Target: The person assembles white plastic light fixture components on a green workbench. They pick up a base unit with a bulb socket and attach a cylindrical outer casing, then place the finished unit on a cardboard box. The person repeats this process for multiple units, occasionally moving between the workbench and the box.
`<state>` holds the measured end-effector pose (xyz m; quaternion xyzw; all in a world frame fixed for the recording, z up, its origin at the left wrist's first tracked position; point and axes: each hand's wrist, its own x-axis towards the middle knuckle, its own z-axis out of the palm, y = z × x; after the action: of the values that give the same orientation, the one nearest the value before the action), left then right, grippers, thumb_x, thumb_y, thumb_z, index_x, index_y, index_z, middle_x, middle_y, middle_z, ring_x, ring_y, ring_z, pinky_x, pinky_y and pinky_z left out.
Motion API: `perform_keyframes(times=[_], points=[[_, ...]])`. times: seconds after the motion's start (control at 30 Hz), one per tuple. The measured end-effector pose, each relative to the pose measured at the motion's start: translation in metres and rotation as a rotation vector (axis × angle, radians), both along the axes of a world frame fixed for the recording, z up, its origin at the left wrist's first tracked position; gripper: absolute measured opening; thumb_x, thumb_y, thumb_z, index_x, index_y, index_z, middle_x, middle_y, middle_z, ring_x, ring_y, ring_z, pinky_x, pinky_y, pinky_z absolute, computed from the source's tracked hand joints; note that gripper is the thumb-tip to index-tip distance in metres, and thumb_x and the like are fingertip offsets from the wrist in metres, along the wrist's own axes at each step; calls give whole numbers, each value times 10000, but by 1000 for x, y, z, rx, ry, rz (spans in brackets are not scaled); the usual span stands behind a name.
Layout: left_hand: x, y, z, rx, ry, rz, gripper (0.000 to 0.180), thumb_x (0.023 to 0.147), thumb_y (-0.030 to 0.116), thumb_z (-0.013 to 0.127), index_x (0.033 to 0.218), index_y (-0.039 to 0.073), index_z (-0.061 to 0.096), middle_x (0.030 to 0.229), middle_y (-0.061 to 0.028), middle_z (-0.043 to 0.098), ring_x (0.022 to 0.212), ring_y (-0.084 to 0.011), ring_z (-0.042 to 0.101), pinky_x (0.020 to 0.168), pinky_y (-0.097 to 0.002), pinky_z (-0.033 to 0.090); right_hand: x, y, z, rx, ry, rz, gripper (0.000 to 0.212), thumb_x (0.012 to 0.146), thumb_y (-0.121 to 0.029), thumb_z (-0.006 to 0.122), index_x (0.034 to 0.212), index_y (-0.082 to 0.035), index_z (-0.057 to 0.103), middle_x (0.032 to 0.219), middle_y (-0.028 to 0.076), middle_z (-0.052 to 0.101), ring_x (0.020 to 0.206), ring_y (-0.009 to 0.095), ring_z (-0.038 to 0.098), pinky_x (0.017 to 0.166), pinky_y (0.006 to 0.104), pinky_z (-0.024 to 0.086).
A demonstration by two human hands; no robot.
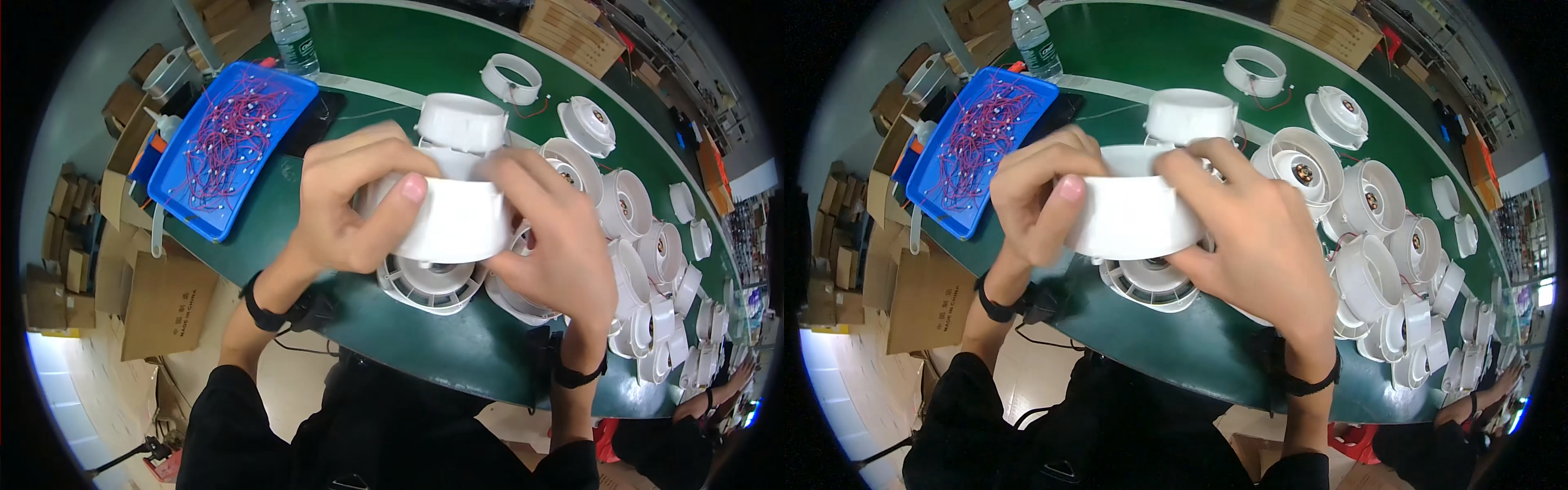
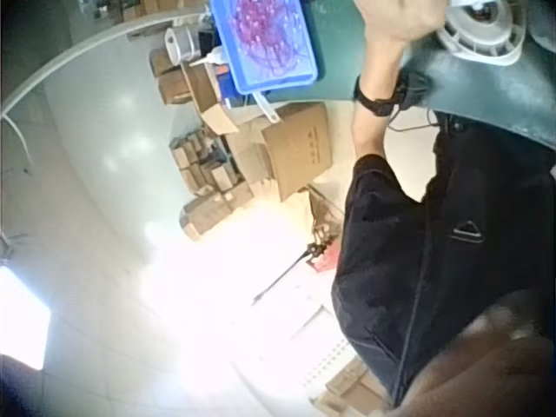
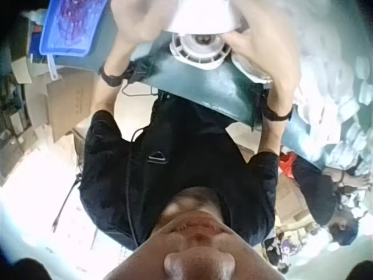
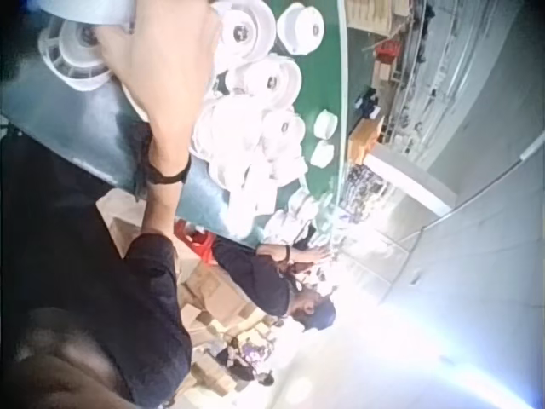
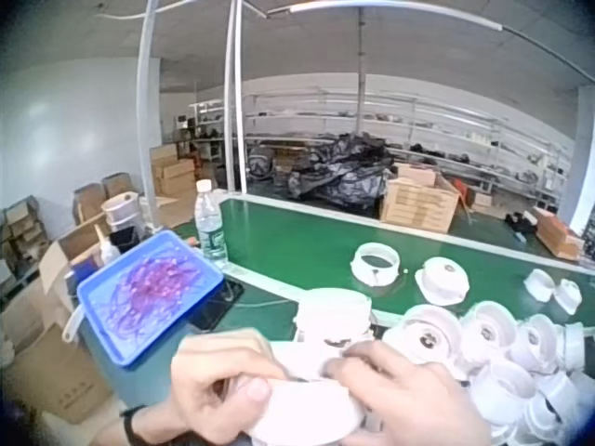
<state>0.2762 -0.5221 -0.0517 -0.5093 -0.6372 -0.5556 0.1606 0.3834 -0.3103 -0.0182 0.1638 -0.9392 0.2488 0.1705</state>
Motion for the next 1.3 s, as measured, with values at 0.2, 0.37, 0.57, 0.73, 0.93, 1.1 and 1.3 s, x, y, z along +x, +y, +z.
perform_keyframes(times=[0.2,0.37,0.57,0.73,0.93,1.1,1.3], points=[[45,-16,-48,-111,107,224,499,748,225,750,1174,19,590,1212,-183,574,1140,-366,554,969,-478,437,8,19,20,-643,198,-330,272,768,-75,625,1026,5,593,842,103,631,633,181,628,481,284,494],[76,6,-83,-641,283,109,725,589,326,863,1254,185,610,1271,-116,531,1259,-385,462,1003,-535,410,24,51,35,-1156,305,-127,310,925,-225,578,1112,21,556,962,133,591,688,147,552,521,240,423],[73,-31,-81,-540,166,209,673,558,341,894,1164,157,668,1160,-116,520,1135,-343,481,905,-475,418,30,61,30,-678,91,-200,428,773,-201,745,1112,18,605,886,57,647,767,130,607,663,270,480],[52,-75,-80,-259,-80,452,693,530,328,918,1113,64,652,1146,-145,513,1079,-333,517,917,-438,443,36,50,44,-39,-316,136,477,646,-154,793,1067,-27,606,839,144,633,689,269,655,614,329,511],[-35,-64,-49,-35,-314,471,691,657,241,864,1247,37,569,1165,-102,587,1107,-225,582,967,-345,464,48,46,41,-10,-406,283,466,671,-194,799,1060,-41,592,860,122,648,716,312,659,607,347,510],[-149,13,-13,-412,356,607,696,642,395,854,1204,58,618,1151,-179,556,1112,-372,483,965,-449,431,56,47,52,43,-432,199,459,678,-233,802,1050,-53,602,833,113,660,675,311,663,579,357,511],[-252,72,-72,-686,310,545,761,642,449,838,1271,101,589,1176,-196,516,1136,-374,461,992,-448,425,59,53,47,66,-377,121,455,696,-265,802,1047,-60,597,836,131,668,690,343,660,572,393,512]])
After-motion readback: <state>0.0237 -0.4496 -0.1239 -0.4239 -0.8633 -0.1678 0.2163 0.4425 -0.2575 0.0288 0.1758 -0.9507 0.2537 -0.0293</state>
